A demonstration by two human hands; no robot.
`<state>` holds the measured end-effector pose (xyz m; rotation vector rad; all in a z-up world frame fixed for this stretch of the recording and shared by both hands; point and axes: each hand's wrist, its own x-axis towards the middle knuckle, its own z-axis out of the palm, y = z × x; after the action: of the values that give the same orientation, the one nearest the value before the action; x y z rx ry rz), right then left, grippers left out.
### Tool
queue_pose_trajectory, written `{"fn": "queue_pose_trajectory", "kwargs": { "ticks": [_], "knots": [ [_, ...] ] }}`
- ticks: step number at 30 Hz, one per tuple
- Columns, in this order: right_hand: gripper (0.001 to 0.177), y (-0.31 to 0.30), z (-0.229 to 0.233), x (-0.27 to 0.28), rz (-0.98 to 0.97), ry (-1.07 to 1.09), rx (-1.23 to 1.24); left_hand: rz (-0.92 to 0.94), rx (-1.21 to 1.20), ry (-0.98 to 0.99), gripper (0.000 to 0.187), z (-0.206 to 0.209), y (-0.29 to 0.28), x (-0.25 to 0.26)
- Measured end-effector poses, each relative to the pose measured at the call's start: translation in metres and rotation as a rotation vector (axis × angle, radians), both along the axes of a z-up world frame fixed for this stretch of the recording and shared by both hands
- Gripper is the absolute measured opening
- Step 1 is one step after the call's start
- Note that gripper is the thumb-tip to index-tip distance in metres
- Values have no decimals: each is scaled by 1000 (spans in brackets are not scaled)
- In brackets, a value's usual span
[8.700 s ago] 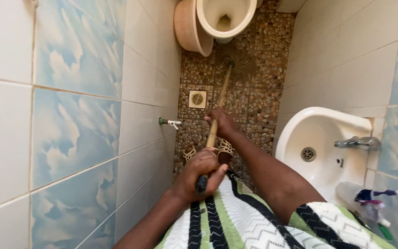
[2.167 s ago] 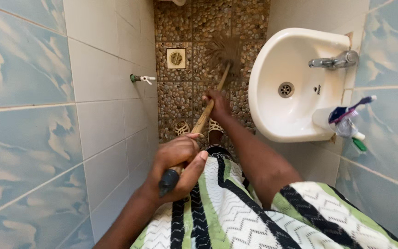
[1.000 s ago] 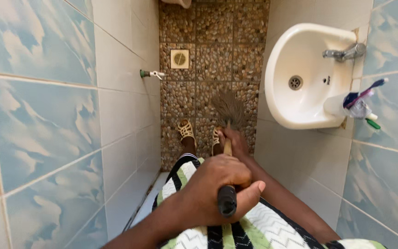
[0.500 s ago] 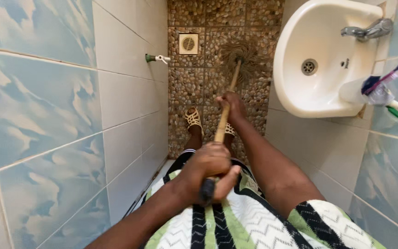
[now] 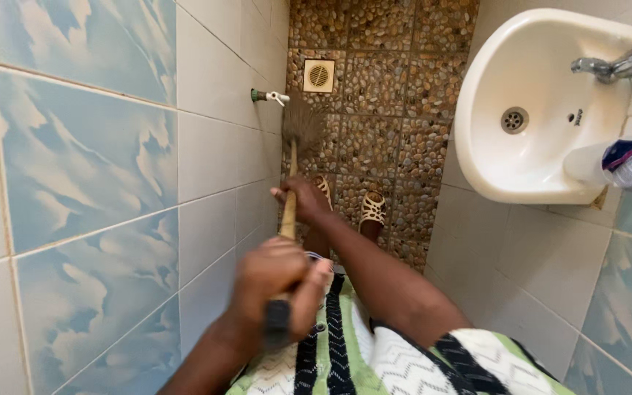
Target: The person mops the bathroom floor using a mop.
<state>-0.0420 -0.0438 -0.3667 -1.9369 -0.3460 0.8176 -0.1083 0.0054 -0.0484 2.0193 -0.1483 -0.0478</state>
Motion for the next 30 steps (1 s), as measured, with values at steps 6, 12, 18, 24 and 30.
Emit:
{"fn": "queue_pose_trajectory", "kwargs": {
  "ticks": [6, 12, 18, 24, 30],
  "knots": [
    [35, -12, 21, 0, 300, -64, -321, 172, -75, 91, 33, 20, 22, -4],
    [32, -22, -31, 13, 126, -210, -323, -48, -86, -114, 37, -14, 18, -32],
    [33, -18, -87, 60, 187, -744, -204, 87, -138, -25, 27, -62, 27, -38],
    [34, -1, 1, 25, 34, 183, -237, 163, -130, -4, 34, -25, 53, -23],
    [36, -17, 51, -2, 169, -131, -215, 399, 24, 217, 33, 16, 60, -13]
  ]
}}
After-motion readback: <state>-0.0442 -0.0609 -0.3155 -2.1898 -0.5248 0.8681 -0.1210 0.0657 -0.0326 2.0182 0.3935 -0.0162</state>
